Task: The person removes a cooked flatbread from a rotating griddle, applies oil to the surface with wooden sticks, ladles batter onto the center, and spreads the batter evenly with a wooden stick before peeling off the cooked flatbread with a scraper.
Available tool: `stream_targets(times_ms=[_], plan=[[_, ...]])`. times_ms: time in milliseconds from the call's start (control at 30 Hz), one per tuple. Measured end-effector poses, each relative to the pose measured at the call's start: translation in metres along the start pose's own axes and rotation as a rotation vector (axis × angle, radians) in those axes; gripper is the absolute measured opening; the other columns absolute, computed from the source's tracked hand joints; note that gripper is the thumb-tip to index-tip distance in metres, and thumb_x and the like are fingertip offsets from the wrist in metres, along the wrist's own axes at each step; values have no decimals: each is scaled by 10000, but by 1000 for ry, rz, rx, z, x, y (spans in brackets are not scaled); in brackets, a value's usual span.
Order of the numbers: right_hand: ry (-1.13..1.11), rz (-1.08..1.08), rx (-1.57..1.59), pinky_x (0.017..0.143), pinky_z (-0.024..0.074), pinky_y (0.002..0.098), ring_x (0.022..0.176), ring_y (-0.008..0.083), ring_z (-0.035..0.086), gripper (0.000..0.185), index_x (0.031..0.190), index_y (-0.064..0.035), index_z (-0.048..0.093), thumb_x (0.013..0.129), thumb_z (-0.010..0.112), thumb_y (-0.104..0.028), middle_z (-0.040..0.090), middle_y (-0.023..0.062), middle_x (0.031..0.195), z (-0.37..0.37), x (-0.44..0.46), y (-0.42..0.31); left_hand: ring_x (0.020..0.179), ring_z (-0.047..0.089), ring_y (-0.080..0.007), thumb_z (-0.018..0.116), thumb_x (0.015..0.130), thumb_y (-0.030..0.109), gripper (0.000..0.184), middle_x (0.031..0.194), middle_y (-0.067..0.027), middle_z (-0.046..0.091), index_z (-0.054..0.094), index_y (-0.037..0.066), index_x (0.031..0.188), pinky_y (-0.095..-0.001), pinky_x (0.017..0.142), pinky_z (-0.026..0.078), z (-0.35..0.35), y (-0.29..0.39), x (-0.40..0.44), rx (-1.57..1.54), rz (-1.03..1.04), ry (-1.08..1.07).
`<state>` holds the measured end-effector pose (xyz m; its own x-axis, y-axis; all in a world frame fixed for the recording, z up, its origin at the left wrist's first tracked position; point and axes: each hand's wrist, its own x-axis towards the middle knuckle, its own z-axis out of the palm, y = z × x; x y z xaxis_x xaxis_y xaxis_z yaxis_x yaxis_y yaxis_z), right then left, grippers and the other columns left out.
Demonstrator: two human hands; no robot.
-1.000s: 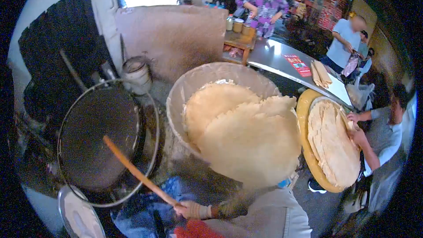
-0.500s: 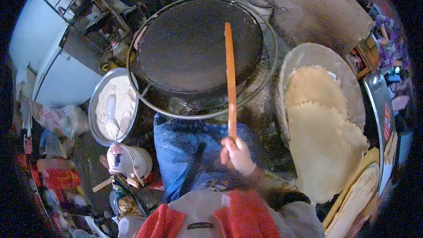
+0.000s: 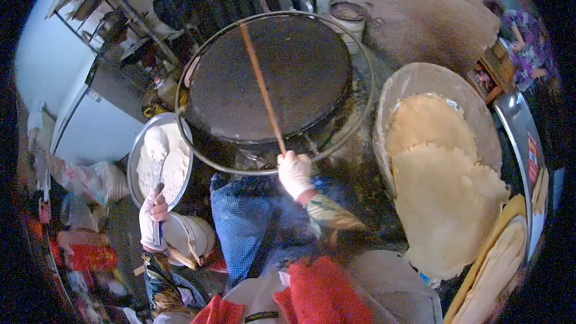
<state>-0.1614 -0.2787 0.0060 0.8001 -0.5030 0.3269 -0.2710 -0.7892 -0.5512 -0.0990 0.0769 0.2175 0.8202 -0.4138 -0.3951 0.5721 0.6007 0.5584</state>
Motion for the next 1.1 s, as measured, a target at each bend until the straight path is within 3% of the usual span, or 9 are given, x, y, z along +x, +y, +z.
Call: stream_targets(times_ms=[267,333,400,433,533,733,800,1067,1100], plan=[[151,219,54,675,463,519,698,425,576,293,851,-35,563,900,580,-324,587,259,744,-45,46,116,474,426,-55,528,966,144,576,674,32,472,303,144,1496,-200,399,379,92,-112,93,1073,78,-216],[136,278,52,700,474,515,738,420,596,308,848,-27,557,897,587,-330,598,258,782,-44,55,135,546,567,-199,558,930,115,555,679,-87,517,400,202,1456,-362,555,509,58,-137,165,1729,872,-499],[104,372,510,607,472,477,659,412,587,286,854,-43,540,889,616,-316,590,207,721,-45,64,140,632,624,-309,564,903,110,557,747,-159,567,434,248,1426,-447,601,518,81,-145,176,2237,917,-446],[133,258,45,555,479,440,611,347,602,255,853,-47,553,908,591,-293,609,193,725,-60,63,138,690,635,-357,559,880,104,554,815,-163,608,461,281,1396,-464,596,516,86,-148,184,2297,855,-467],[138,313,473,524,485,429,584,298,620,248,849,-45,588,907,586,-287,635,183,704,-18,69,177,679,626,-354,561,845,70,602,802,-152,598,455,276,1401,-468,585,509,90,-147,202,2380,893,-486],[-198,366,-23,634,536,499,709,366,659,244,928,-70,643,925,490,-260,656,191,794,-149,67,78,559,558,-262,597,810,33,692,748,-93,519,383,152,1458,-388,466,471,56,-139,211,2310,1249,-573],[69,272,166,671,484,520,745,372,622,244,975,-62,571,929,516,-295,623,183,798,-68,55,117,664,583,-375,552,833,-43,633,795,-176,531,439,149,1425,-448,566,472,60,-144,198,2237,913,-542],[190,93,123,697,450,497,773,415,576,269,978,-71,503,910,577,-321,609,210,777,-25,44,117,679,538,-196,510,924,15,599,1020,-63,635,346,117,1491,-383,612,470,45,-170,206,1566,1156,-500],[124,237,283,663,458,479,746,385,591,252,993,-64,507,905,589,-285,617,188,781,-48,45,103,678,524,-124,517,965,97,550,1118,-34,628,345,94,1487,-309,603,479,60,-166,182,1472,674,-365]])
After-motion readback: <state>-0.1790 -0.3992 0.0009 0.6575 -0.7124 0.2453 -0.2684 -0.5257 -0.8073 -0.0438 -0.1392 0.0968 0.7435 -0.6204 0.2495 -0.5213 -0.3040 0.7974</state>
